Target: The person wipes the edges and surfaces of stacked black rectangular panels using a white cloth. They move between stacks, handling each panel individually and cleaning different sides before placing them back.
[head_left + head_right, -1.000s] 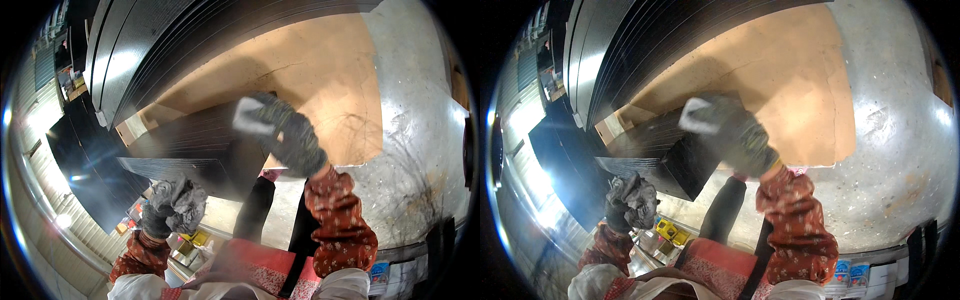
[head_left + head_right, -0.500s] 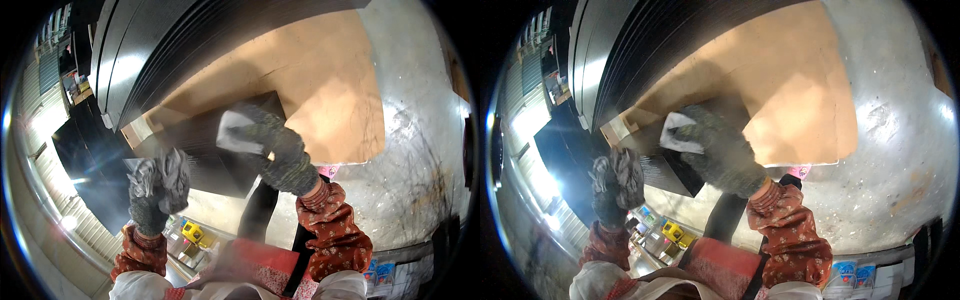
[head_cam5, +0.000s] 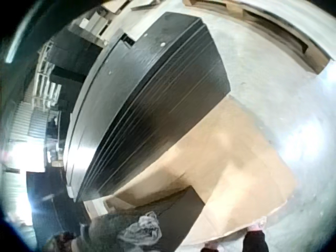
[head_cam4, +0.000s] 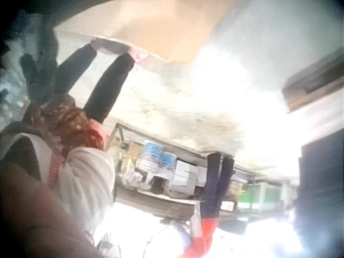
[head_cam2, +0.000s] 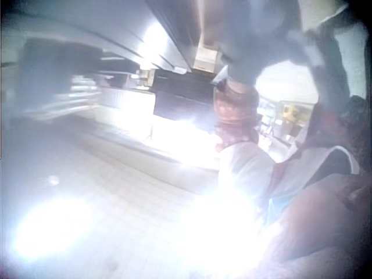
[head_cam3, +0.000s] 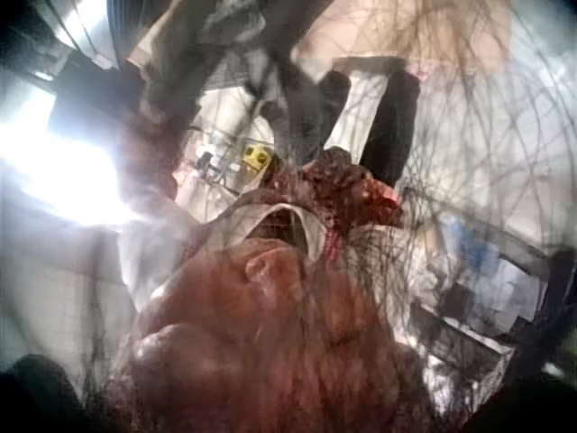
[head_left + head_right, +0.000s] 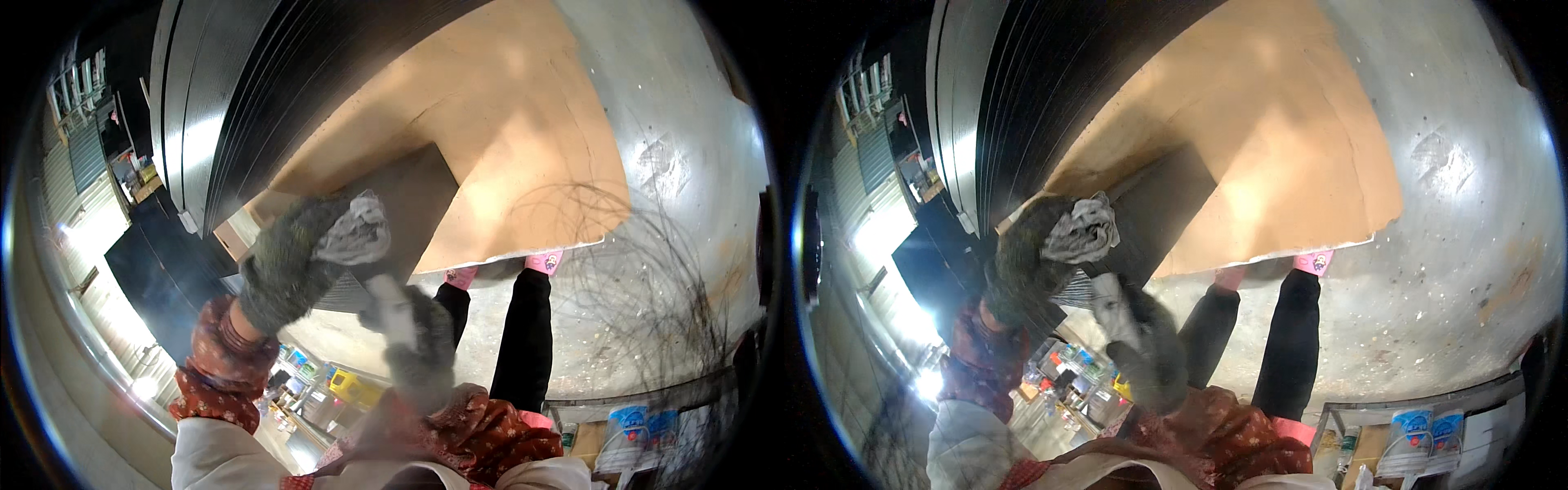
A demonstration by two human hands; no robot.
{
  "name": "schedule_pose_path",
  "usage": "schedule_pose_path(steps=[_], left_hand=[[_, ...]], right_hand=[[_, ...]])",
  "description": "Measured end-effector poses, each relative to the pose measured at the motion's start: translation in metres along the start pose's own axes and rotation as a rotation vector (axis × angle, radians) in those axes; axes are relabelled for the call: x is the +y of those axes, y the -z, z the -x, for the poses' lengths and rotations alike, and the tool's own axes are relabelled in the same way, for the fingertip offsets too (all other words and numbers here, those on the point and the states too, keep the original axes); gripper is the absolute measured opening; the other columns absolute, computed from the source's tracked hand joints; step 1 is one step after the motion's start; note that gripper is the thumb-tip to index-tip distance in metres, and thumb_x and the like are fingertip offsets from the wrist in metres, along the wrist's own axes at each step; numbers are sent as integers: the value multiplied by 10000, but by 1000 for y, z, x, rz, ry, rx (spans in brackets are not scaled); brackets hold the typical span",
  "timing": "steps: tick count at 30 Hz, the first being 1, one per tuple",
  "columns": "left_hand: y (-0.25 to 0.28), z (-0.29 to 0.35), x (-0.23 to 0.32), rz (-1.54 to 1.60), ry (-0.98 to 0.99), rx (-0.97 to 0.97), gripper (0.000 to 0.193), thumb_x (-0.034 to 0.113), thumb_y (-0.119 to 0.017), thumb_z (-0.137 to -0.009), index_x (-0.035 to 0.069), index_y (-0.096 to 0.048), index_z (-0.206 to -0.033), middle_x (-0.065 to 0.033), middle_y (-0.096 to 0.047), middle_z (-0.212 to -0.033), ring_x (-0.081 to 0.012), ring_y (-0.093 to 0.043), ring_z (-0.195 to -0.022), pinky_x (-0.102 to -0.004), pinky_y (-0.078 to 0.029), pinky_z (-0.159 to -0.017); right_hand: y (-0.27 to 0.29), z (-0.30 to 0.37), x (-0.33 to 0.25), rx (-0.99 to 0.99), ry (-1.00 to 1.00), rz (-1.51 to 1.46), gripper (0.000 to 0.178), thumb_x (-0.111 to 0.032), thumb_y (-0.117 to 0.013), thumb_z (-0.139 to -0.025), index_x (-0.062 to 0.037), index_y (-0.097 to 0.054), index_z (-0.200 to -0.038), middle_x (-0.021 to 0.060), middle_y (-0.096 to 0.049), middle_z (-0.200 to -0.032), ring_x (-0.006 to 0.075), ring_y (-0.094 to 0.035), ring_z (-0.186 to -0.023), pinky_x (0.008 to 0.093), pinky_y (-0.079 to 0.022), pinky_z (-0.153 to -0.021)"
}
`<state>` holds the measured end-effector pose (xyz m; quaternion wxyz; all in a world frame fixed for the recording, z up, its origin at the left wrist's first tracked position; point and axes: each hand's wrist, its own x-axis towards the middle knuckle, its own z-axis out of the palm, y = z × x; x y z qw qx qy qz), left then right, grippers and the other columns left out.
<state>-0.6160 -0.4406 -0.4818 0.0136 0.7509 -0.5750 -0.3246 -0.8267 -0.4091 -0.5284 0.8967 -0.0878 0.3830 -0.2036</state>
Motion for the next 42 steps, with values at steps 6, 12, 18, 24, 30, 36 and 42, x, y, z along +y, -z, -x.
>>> schedule_pose_path(steps=[6,12,18,24,30,36,42], left_hand=[[-6,-45,-38,245,-65,-293,450,151,-704,-796,8,-553,-1194,-167,-618,-1087,-276,-634,-979,-372,-518,-840],[-56,-78,-86,81,-223,-430,429,211,-654,-836,17,-533,-1199,-159,-584,-1124,-296,-587,-1037,-379,-473,-894],[-139,-179,-89,-206,-115,-721,228,217,-557,-861,99,-600,-1050,-123,-625,-1037,-281,-604,-952,-374,-470,-816],[-143,-166,-100,37,38,-688,199,214,-585,-813,117,-629,-982,-89,-638,-861,-271,-639,-749,-391,-495,-698],[-40,-78,-87,468,19,-702,353,164,-641,-832,80,-575,-1168,-92,-624,-1039,-262,-624,-923,-368,-513,-821],[-38,-61,-82,568,144,-684,389,133,-622,-859,54,-536,-1230,-129,-575,-1173,-265,-569,-1088,-391,-469,-933],[-108,-168,-38,-63,-103,-769,251,194,-559,-871,64,-580,-1084,-144,-582,-1075,-273,-569,-1026,-357,-433,-903]], right_hand=[[3,0,-3,-99,7,34,636,-100,-633,-821,46,-346,-1369,183,-478,-1318,270,-490,-1170,381,-377,-1005],[14,-5,-1,-214,-67,41,721,41,-655,-781,26,-270,-1391,175,-399,-1408,248,-398,-1312,360,-346,-1072],[15,0,6,-143,94,-22,678,10,-658,-801,19,-302,-1377,172,-464,-1347,253,-479,-1237,348,-395,-1028],[17,-10,-7,-154,252,314,645,-26,-645,-825,21,-308,-1373,176,-480,-1334,252,-502,-1215,348,-406,-1012],[12,-12,5,-104,153,1,617,-3,-639,-828,34,-316,-1352,192,-454,-1348,275,-472,-1243,382,-386,-1036],[11,-9,3,-103,144,-59,618,-12,-646,-831,35,-322,-1356,194,-439,-1354,269,-451,-1260,382,-367,-1051],[18,-5,5,-16,7,-105,598,-43,-645,-819,16,-368,-1346,198,-459,-1327,273,-463,-1243,373,-373,-1035]])
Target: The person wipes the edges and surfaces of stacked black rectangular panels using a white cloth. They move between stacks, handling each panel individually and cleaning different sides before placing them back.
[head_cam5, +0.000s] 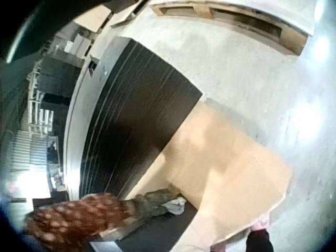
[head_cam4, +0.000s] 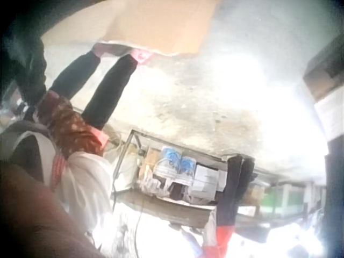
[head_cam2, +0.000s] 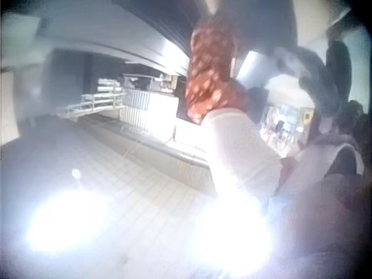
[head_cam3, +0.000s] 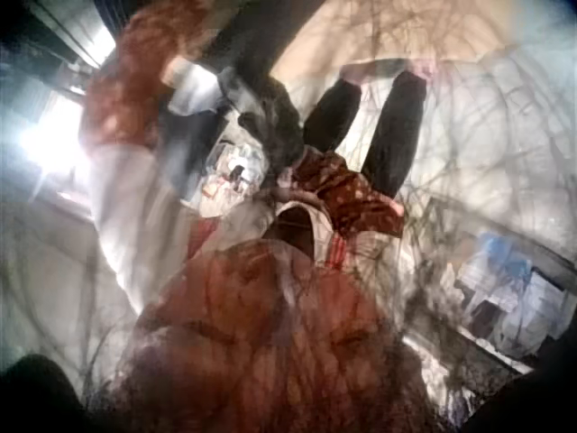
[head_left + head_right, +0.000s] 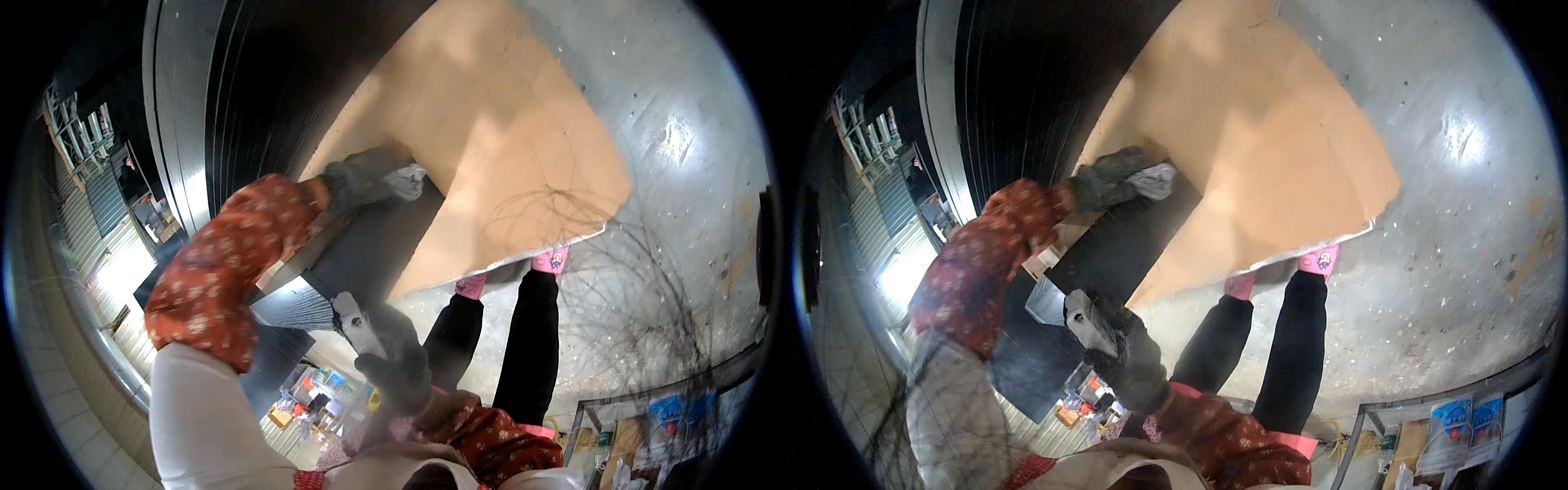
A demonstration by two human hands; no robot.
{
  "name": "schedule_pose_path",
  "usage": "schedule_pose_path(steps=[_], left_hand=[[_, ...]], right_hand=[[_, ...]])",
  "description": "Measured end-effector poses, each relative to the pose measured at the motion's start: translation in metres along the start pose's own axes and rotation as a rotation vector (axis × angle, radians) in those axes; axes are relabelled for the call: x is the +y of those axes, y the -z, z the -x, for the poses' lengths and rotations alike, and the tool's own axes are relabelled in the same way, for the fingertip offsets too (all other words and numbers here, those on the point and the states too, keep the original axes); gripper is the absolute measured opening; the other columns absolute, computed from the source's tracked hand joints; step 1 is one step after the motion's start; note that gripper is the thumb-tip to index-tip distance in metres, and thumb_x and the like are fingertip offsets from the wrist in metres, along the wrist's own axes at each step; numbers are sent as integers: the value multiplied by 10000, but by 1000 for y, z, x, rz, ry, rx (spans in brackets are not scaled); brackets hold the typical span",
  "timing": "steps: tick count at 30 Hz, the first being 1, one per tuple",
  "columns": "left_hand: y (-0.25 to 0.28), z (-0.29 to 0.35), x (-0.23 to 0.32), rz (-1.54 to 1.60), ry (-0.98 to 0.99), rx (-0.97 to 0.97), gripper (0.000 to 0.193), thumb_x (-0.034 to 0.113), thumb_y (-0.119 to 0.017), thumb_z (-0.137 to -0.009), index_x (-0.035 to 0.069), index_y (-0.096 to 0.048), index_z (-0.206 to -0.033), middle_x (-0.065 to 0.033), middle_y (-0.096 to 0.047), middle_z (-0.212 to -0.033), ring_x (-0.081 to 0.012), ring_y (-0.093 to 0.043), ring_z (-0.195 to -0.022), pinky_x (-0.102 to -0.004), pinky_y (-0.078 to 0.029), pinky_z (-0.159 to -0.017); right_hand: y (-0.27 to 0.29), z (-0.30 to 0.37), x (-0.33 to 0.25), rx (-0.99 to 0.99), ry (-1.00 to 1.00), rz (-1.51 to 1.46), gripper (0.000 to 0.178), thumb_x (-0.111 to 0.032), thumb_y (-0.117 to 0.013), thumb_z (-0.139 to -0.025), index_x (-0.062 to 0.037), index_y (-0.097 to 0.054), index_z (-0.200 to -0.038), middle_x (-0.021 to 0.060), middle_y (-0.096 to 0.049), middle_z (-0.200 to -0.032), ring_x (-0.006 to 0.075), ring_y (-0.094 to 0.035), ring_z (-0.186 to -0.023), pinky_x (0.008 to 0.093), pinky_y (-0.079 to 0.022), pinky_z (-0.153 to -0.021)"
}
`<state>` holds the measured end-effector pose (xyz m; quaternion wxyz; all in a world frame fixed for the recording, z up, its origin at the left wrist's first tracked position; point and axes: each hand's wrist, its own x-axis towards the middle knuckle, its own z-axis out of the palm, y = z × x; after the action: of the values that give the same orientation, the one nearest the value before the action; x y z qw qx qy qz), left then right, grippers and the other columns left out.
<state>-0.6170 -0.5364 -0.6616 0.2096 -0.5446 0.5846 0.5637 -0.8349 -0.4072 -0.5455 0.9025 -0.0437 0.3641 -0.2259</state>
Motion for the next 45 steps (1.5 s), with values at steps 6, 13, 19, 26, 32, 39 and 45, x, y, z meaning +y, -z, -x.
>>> schedule_pose_path(steps=[6,13,19,26,32,39,45], left_hand=[[-92,-33,-119,-252,-117,379,173,235,-584,-788,135,-723,-813,-103,-696,-830,-250,-663,-735,-431,-509,-681],[-9,101,-36,209,-304,-59,316,252,-576,-897,89,-590,-1167,-105,-595,-1178,-233,-570,-1097,-349,-445,-947],[-25,159,-39,-88,-731,530,298,160,-508,-918,108,-587,-1200,-83,-572,-1231,-223,-547,-1122,-327,-424,-975],[-43,325,41,376,-334,705,314,178,-498,-914,87,-566,-1207,-92,-563,-1224,-242,-536,-1125,-326,-408,-994],[-153,391,86,1917,-426,571,204,286,-539,-941,94,-478,-974,-16,-474,-854,-187,-575,-798,-310,-525,-777],[-136,440,183,2169,-724,944,430,287,-676,-842,128,-466,-1183,-50,-545,-992,-290,-602,-899,-461,-535,-803],[-46,360,260,2026,-416,1087,488,138,-614,-848,81,-435,-1299,-149,-581,-1155,-336,-616,-985,-481,-535,-840]], right_hand=[[-14,8,-11,-96,-109,365,481,-56,-614,-807,35,-473,-1257,149,-518,-1191,227,-501,-1088,334,-439,-927],[-46,5,-11,85,62,-151,483,-104,-599,-813,60,-473,-1249,154,-516,-1215,255,-517,-1127,376,-431,-967],[-61,20,9,254,239,-53,490,-134,-631,-854,59,-460,-1270,184,-531,-1185,243,-562,-1048,336,-507,-882],[-60,89,-69,174,436,59,484,-138,-560,-907,38,-402,-1330,182,-515,-1214,232,-538,-1073,325,-476,-863],[-71,201,-162,424,477,510,517,-125,-553,-876,-53,-392,-1362,175,-498,-1277,296,-540,-1092,480,-457,-923],[-94,253,-233,377,515,382,251,-149,-664,-829,-17,-605,-1035,51,-549,-891,158,-544,-763,300,-463,-664],[-51,278,-387,370,592,1597,423,-193,-577,-890,-9,-497,-1262,127,-579,-1135,259,-571,-1008,422,-476,-903]])
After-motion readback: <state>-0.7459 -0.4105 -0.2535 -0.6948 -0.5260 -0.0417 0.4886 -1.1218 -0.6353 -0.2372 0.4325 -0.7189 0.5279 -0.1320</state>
